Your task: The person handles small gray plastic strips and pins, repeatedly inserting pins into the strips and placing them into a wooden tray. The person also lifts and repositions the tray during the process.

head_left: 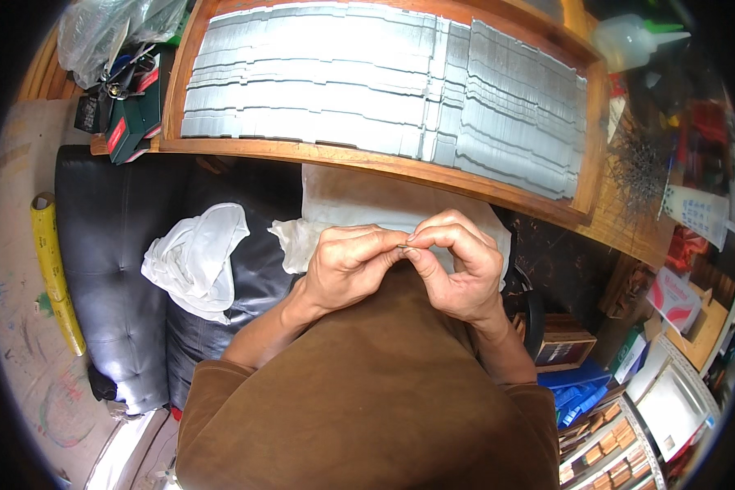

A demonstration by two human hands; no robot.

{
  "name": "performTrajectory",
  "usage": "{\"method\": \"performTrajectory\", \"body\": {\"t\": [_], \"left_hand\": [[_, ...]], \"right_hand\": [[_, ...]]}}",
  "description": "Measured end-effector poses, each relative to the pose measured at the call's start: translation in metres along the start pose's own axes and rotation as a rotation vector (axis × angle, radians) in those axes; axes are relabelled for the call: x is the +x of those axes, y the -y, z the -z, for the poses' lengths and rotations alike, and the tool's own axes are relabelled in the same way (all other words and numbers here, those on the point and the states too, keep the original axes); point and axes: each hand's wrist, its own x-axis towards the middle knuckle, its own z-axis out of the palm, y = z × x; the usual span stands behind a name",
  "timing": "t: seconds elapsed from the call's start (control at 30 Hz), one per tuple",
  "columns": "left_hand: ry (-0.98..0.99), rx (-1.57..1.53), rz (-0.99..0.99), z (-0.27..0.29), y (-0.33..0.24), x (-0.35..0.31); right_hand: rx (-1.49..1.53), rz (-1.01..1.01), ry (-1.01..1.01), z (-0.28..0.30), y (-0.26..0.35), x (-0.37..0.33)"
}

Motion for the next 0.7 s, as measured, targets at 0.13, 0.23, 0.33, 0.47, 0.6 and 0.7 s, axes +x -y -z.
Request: {"method": "performTrajectory", "body": {"t": [0.13, 0.23, 0.33, 0.47, 0.6, 0.7], "left_hand": [[-0.028, -0.038, 0.009, -0.004, -0.001, 0.002], [-0.048, -0.036, 0.004, -0.005, 0.001, 0.001], [-0.029, -0.004, 0.021, 0.001, -0.001, 0.001], [0.005, 0.0, -0.003, 0.001, -0.002, 0.006], [-0.006, 0.005, -0.009, -0.001, -0.003, 0.004], [0.003, 0.002, -0.005, -0.002, -0.002, 0.003]], "right_hand": [[-0.011, -0.023, -0.057, 0.001, 0.001, -0.003], [-0.138, -0.079, -0.022, 0.023, 0.026, 0.003], [-0.261, -0.088, -0.231, 0.068, 0.075, 0.003], [-0.709, 0.008, -0.895, 0.162, 0.116, -0.009], [-0.832, 0.048, -0.889, 0.154, 0.112, 0.014], [-0.615, 0.099, -0.29, 0.117, 0.107, 0.0]]}}
